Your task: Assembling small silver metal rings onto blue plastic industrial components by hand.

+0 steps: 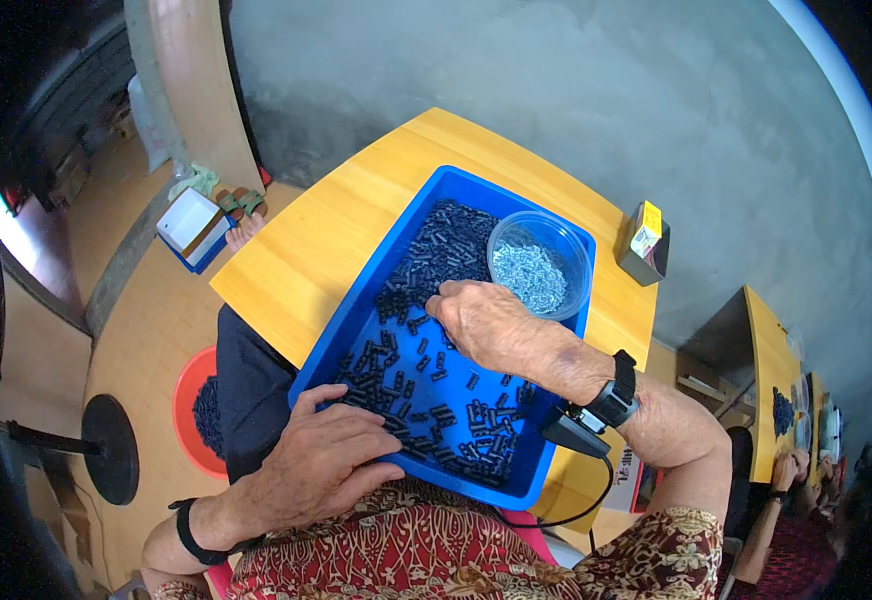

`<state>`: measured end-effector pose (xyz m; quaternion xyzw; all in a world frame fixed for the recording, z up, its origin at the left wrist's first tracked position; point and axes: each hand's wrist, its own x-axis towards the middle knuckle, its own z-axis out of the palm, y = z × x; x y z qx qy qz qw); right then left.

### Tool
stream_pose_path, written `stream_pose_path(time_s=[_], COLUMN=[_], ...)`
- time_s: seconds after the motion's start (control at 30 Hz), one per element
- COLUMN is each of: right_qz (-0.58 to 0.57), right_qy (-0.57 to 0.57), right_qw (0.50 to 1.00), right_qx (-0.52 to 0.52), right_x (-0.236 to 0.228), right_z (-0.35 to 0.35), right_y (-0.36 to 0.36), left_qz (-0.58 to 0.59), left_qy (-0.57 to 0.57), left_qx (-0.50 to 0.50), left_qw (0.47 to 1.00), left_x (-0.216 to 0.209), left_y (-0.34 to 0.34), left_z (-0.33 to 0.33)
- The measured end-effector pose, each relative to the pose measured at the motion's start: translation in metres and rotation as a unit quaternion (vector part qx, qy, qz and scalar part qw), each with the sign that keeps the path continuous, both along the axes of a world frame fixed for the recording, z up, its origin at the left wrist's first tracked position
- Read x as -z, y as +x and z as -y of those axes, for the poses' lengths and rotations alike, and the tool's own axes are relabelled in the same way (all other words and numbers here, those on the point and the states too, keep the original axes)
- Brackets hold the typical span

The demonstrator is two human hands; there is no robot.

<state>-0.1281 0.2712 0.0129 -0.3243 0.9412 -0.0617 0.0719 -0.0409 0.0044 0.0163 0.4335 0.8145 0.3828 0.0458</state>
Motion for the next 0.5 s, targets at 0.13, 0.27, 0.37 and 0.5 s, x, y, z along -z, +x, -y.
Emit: stream_pose_path(time_s=[0.13,0.27,0.37,0.5], right_qz=[0.049,0.035,0.027,0.001], right_qy=[-0.092,-0.148,-0.125,-0.108], right_qw=[0.995,0.988,0.991,0.994], right_qx=[0.004,0.037,0.037,0.005], right_x=[-0.0037,-0.0074,-0.0083,-0.0076], right_z=[0.0014,-0.003,-0.0035,-0.0019], right_y=[0.0006,0.0039,0.0045,0.0058], left_qz=[-0.007,-0.006,0.0,0.005], left_qy=[0.001,0.001,-0.008,-0.008], left_qx=[0.003,0.007,0.007,0.011], left_qw=[1.0,1.0,1.0,1.0], left_x=[0.0,0.0008,-0.0018,-0.0041], left_y=[-0.0024,-0.0024,-0.0026,-0.0034], left_z=[0.0027,0.0025,0.0029,0.0033])
